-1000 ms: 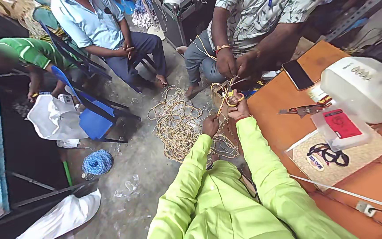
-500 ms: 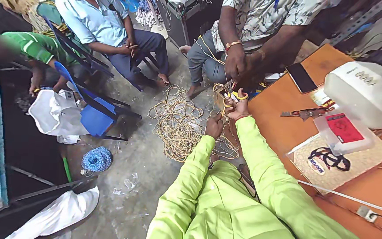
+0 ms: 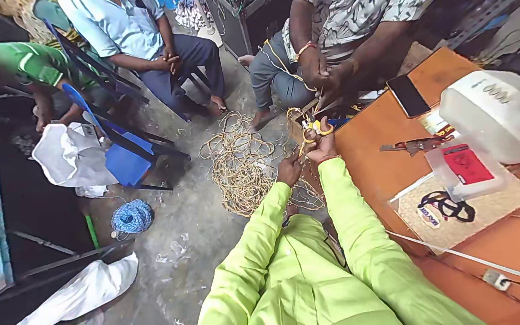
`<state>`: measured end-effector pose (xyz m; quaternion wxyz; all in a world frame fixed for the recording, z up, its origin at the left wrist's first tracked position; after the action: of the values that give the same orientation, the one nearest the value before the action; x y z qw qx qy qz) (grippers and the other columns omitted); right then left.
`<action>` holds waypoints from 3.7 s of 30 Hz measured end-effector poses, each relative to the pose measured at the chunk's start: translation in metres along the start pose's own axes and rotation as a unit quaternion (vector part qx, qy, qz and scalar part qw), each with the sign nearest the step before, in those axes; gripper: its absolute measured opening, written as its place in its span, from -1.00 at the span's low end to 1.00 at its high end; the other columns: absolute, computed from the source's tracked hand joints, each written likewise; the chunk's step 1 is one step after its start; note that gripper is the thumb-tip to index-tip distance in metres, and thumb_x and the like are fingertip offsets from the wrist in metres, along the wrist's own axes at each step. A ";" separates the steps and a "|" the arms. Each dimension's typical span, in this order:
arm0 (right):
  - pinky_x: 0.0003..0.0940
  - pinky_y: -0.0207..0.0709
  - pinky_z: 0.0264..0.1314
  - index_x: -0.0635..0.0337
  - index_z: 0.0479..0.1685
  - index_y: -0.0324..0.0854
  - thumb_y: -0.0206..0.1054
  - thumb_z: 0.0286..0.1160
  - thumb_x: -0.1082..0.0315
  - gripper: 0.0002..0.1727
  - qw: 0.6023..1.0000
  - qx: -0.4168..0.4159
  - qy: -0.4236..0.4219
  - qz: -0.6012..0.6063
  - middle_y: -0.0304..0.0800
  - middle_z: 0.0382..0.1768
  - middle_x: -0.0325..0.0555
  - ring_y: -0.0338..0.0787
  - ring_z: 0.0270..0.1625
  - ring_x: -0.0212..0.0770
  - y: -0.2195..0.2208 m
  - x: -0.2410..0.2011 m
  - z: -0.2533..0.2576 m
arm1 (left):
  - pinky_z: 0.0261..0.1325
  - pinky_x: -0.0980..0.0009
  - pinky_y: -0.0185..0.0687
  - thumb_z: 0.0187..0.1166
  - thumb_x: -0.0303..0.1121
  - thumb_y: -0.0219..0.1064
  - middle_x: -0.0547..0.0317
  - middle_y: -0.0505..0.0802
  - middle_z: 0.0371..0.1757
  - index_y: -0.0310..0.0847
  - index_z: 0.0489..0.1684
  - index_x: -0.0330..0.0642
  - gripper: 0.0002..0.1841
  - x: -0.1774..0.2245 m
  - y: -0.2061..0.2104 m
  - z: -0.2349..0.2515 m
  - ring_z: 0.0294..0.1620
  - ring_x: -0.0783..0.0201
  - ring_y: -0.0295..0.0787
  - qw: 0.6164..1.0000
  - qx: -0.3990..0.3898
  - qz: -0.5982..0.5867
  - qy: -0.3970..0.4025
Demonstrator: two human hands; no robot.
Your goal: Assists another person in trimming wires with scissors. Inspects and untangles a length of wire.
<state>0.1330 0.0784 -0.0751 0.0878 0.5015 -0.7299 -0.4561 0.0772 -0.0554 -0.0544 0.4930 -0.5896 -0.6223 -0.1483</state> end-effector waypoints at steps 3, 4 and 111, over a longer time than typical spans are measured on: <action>-0.62 0.31 -0.77 -0.03 -0.38 0.56 -0.11 0.51 -0.57 -0.22 0.999 0.009 0.022 -0.026 0.57 -0.65 -0.33 0.49 -0.74 -0.48 0.004 0.000 -0.001 | 0.19 -0.26 0.62 0.84 -0.26 0.02 -0.29 0.81 0.25 0.56 0.58 -0.17 -0.56 0.005 -0.002 -0.004 0.18 -0.24 0.78 1.000 -0.006 0.005 -0.003; -0.63 0.29 -0.78 -0.03 -0.37 0.54 -0.13 0.52 -0.57 -0.22 0.999 0.016 0.021 -0.032 0.55 -0.65 -0.34 0.47 -0.74 -0.49 0.005 -0.001 -0.002 | 0.20 -0.27 0.61 0.84 -0.27 0.02 -0.30 0.81 0.25 0.56 0.57 -0.18 -0.56 0.007 -0.001 -0.005 0.19 -0.25 0.78 1.000 -0.008 0.007 0.000; 0.43 0.57 -0.02 0.39 -0.32 0.70 0.38 0.42 -0.31 -0.26 0.207 -0.031 0.054 -0.976 0.80 -0.15 0.37 0.81 0.05 0.38 0.063 -0.045 0.010 | 0.07 -0.23 0.71 0.74 -0.31 0.06 -0.21 0.79 0.22 0.51 0.56 -0.08 -0.56 -0.009 0.005 0.012 0.17 -0.22 0.80 0.971 -0.012 0.240 -0.007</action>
<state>0.1078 0.1260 -0.0183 -0.3722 0.8384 0.3577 -0.1752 0.0745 -0.0505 -0.0693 0.5032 -0.7285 -0.4639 -0.0287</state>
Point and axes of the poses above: each hand's wrist, its own z-axis towards the middle knuckle, its own y-axis out of the palm, x = y × z, the point moved 4 cm from there along z, towards the middle knuckle
